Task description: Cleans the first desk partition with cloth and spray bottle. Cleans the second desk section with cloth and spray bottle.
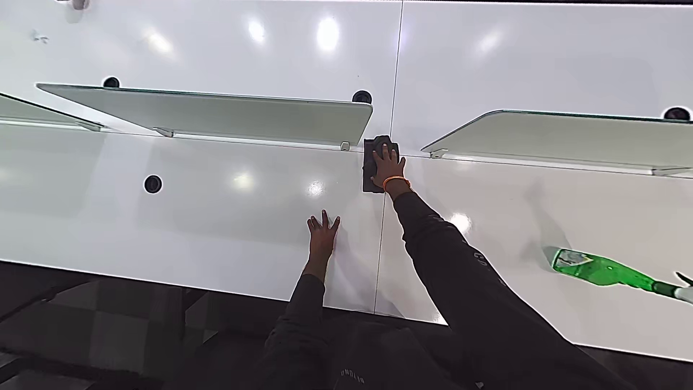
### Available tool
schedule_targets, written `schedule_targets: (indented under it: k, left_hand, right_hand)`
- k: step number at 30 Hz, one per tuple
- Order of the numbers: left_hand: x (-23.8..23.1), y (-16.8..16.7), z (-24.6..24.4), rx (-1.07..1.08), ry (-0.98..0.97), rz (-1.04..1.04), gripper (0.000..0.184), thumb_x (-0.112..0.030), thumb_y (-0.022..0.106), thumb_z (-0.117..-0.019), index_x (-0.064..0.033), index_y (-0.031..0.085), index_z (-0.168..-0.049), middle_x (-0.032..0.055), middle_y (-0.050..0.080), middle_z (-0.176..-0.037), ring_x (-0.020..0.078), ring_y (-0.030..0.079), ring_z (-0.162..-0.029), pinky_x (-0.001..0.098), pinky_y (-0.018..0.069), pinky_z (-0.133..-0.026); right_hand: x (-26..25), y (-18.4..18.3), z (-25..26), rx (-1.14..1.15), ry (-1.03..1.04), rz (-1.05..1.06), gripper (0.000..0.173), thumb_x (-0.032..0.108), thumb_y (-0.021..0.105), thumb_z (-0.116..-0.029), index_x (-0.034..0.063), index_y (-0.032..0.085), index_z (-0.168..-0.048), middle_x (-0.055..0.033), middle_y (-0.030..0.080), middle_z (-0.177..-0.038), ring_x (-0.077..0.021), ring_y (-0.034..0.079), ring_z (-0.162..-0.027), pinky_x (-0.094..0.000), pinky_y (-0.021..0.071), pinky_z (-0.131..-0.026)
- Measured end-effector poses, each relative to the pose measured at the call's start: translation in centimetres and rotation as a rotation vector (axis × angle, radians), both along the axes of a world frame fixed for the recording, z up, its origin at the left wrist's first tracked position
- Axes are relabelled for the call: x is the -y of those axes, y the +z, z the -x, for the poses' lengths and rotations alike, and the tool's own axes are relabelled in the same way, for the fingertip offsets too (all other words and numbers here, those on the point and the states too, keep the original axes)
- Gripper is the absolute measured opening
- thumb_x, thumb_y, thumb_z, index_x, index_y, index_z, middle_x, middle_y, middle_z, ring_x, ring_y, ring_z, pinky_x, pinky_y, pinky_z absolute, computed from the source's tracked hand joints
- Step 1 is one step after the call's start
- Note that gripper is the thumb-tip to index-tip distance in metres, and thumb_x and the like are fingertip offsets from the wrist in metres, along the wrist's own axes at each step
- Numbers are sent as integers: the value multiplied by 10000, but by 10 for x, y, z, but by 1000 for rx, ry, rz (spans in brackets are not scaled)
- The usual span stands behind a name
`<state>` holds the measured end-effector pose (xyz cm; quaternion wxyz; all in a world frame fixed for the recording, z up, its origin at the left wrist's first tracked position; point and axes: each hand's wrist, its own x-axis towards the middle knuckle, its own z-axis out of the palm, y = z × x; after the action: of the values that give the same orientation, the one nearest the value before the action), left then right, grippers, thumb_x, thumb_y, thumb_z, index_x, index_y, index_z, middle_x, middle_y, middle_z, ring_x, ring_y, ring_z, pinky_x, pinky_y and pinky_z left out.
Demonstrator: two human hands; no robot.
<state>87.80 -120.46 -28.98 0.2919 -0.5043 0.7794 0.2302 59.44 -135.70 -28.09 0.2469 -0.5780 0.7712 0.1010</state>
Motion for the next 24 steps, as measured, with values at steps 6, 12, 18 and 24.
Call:
schedule_targets:
  k: [6, 12, 18, 24]
  left_hand:
    - [-1, 1, -1, -6, -6, 12, 1187, -72, 875, -690, -398, 243, -1639, 270, 55, -1712, 644, 242, -1461, 784, 170, -1153]
    - [-3, 1, 0, -6, -2, 31, 1191, -59, 866, -680, -389, 244, -1640, 267, 71, -1711, 649, 246, -1456, 793, 183, -1143]
    - [-7, 0, 1, -8, 14, 54, 1266, -51, 904, -628, -393, 229, -1643, 247, 47, -1720, 646, 205, -1473, 825, 197, -1115]
    - [-24, 3, -14, -68, 68, 51, 1042, -205, 865, -785, -343, 282, -1638, 163, 54, -1741, 594, 122, -1525, 848, 155, -1106]
  right_hand:
    - [-48, 18, -12, 57, 24, 44, 964, 246, 941, -721, 177, 468, -1558, -159, 188, -1716, -564, 318, -1448, -811, 377, -976]
    - [-120, 19, -36, 54, 30, -96, 957, 337, 892, -765, 240, 415, -1589, -148, 169, -1718, -536, 363, -1420, -708, 490, -926]
    - [-238, 25, -74, 123, 115, -235, 1004, 321, 860, -773, 248, 335, -1625, -186, 118, -1722, -570, 334, -1424, -701, 479, -952]
    - [-351, 34, -112, 158, 237, -338, 1017, 262, 857, -792, 237, 296, -1640, -189, 71, -1730, -571, 353, -1407, -688, 482, -945]
